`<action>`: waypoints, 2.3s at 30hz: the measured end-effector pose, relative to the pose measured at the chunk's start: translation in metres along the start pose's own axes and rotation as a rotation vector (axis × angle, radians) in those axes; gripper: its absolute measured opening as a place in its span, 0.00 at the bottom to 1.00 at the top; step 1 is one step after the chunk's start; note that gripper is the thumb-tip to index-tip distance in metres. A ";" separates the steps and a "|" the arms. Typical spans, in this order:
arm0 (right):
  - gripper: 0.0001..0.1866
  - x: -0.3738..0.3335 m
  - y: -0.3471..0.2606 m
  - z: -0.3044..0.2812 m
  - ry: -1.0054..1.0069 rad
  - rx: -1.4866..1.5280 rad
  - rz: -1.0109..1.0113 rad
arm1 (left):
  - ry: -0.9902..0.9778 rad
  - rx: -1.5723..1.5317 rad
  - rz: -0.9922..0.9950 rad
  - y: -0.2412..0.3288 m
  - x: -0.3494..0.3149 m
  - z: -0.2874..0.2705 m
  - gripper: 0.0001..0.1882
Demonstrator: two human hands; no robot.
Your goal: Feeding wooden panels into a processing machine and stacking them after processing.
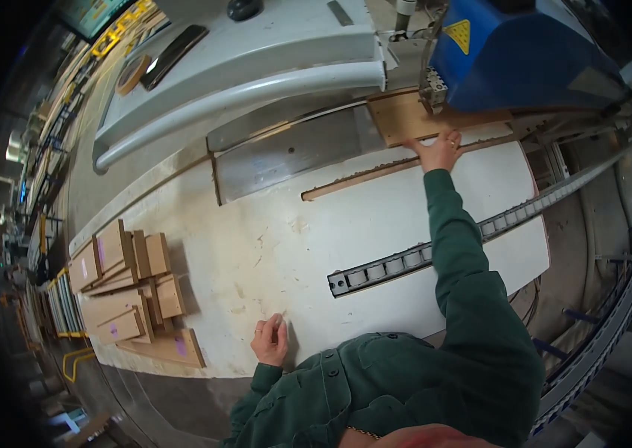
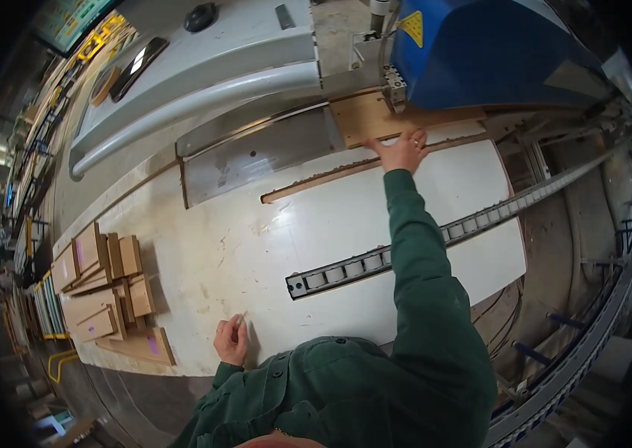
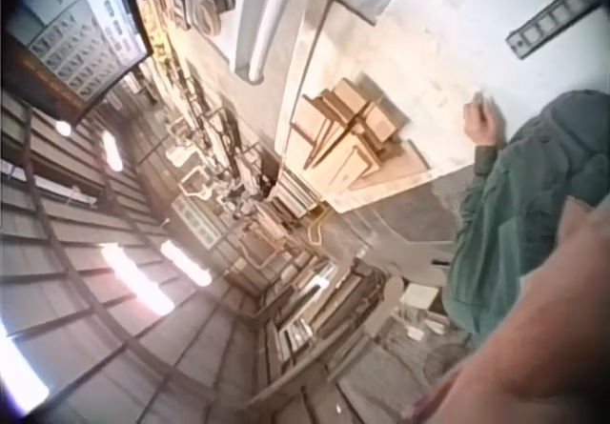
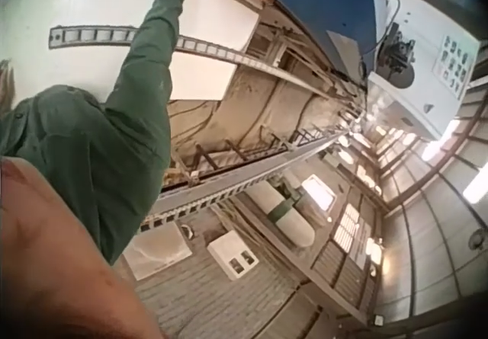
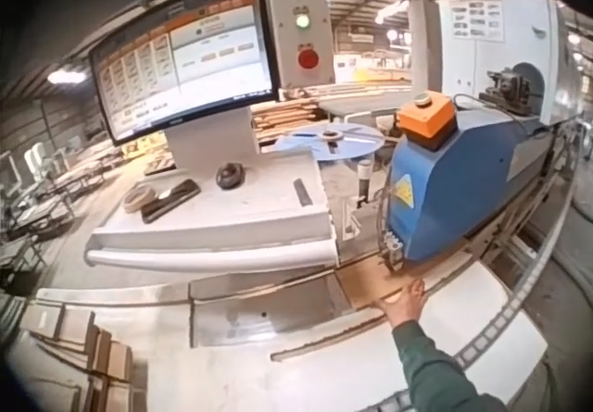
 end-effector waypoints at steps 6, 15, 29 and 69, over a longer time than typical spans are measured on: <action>0.48 0.029 0.040 -0.004 0.015 -0.010 -0.013 | -0.001 0.020 -0.015 0.007 -0.003 -0.003 0.10; 0.44 0.104 0.128 0.067 -0.177 -0.070 0.107 | 0.073 0.120 -0.136 0.005 -0.053 -0.027 0.09; 0.29 0.131 0.209 0.029 0.345 -0.036 0.428 | 0.554 0.284 -0.478 -0.067 -0.133 -0.106 0.09; 0.25 -0.591 -0.316 -0.102 -1.222 1.003 -0.098 | 0.361 0.155 -0.838 -0.528 0.001 -0.463 0.24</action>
Point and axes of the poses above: each hand's wrist, its own x-axis towards the middle knuckle, its own z-axis out of the palm, y = z × x, the point moved 3 cm from there along x, towards the middle knuckle, and after that the axes turned 2 degrees about z, right-handed, at the moved point
